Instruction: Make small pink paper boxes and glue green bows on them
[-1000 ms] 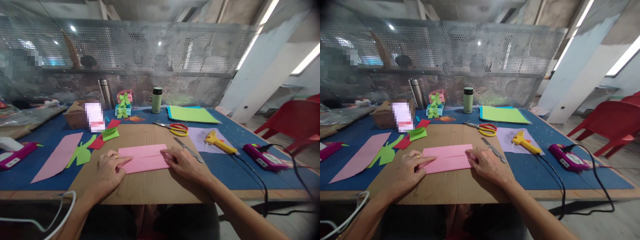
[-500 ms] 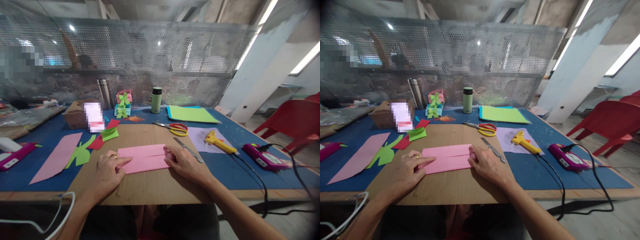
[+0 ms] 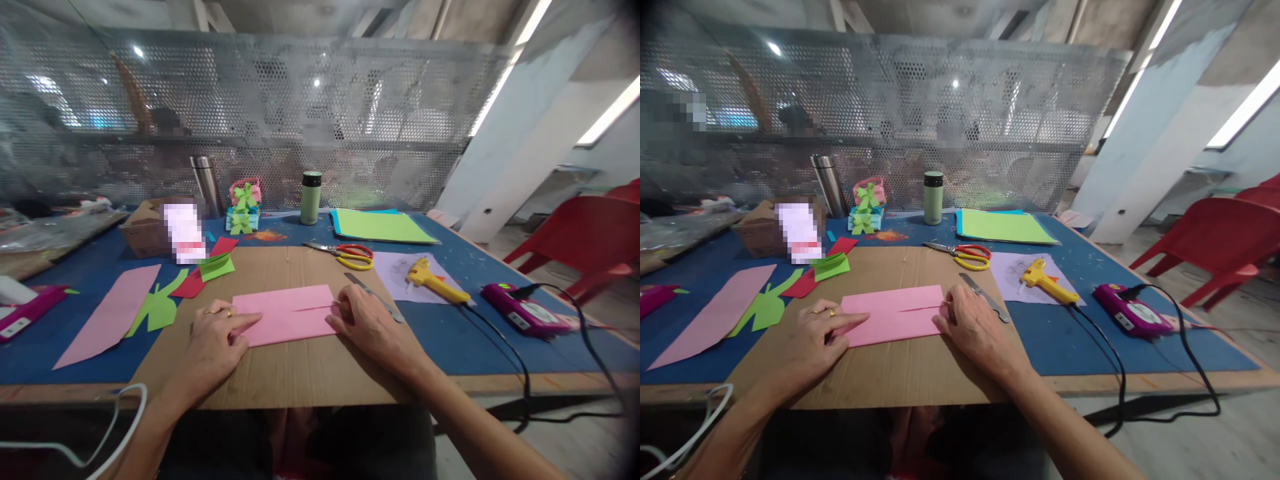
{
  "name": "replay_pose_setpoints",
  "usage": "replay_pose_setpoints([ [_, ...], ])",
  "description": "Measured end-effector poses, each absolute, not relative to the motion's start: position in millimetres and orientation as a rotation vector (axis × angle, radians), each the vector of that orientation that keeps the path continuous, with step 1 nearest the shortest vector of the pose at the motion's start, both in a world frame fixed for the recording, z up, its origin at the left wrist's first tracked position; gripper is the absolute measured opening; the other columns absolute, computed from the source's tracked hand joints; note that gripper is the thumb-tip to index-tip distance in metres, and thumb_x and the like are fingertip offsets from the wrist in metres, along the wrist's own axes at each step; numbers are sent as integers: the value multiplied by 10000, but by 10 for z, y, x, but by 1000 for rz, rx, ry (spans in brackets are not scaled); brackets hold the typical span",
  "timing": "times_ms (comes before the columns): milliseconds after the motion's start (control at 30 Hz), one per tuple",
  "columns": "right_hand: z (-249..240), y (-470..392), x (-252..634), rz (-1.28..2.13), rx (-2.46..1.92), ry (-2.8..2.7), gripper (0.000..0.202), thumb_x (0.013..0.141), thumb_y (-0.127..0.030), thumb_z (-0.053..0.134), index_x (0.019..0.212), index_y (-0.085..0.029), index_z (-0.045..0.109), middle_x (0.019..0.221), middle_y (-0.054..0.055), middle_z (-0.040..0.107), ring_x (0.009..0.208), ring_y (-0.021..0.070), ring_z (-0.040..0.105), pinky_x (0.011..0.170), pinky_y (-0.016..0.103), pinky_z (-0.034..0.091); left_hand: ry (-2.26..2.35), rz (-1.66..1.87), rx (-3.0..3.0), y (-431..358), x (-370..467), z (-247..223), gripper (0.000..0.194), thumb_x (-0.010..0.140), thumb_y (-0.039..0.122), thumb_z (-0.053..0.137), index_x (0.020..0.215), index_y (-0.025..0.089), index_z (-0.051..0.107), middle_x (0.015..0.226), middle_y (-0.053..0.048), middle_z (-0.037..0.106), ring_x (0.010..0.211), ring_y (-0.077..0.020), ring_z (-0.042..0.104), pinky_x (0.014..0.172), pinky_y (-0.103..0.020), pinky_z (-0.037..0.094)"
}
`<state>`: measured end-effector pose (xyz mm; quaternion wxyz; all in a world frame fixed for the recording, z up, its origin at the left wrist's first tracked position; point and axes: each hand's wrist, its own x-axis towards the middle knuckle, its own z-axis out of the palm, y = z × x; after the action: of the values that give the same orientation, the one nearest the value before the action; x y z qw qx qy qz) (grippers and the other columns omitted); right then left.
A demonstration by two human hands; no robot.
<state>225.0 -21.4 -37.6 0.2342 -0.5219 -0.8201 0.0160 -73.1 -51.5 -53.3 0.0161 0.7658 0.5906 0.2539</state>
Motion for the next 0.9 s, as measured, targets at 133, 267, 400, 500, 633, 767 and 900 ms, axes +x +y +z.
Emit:
replay_pose_setpoints([
  [133,-407,-205,2275,48,-1386,-2277,198,916,-339,588,895,-239,419,862,10,552,778,192,504,669,310,365,1819,784,2392,-513,-738,-547,479,740,116,519,1107,293,770,904,-62,722,990,-279,566,910,-463,402],
  [267,-371,-216,2268,74,-1323,-2327,134,976,-339,515,1066,-242,496,968,31,573,898,205,541,772,335,425,1824,763,2388,-532,-723,-503,475,746,120,518,1119,278,767,914,-69,721,1003,-281,558,896,-450,410],
  [400,-280,-230,2231,30,-1309,-2430,302,1023,-348,440,1307,-308,534,967,36,565,855,184,555,785,327,444,1854,711,2361,-550,-705,-444,483,755,121,510,1128,300,761,884,-53,705,986,-261,549,889,-428,413],
  [500,-259,-214,2228,-27,-1300,-2512,303,1026,-324,434,1259,-337,627,902,37,561,798,179,543,726,308,427,1861,707,2336,-558,-694,-421,491,755,113,499,1125,304,760,891,-50,688,980,-249,542,895,-417,418],
  [633,-346,-133,2273,-76,-1236,-2535,309,1019,-328,443,1229,-326,669,886,49,561,795,192,532,716,321,418,1895,711,2303,-579,-688,-426,557,753,95,475,1237,257,699,994,-68,680,1025,-244,544,945,-424,416],
  [767,-435,-36,2305,-81,-1213,-2529,309,1005,-320,455,1196,-330,698,859,53,577,750,188,534,685,314,416,2039,686,2210,-633,-706,-451,706,759,111,477,1461,182,477,1035,-93,670,1033,-255,546,936,-423,411],
  [900,-446,12,2303,-75,-1212,-2525,317,1002,-362,450,1163,-321,720,832,56,576,717,183,542,679,315,428,2153,661,2132,-699,-719,-480,690,784,115,475,1472,149,441,983,-91,662,998,-262,546,895,-417,401],
])
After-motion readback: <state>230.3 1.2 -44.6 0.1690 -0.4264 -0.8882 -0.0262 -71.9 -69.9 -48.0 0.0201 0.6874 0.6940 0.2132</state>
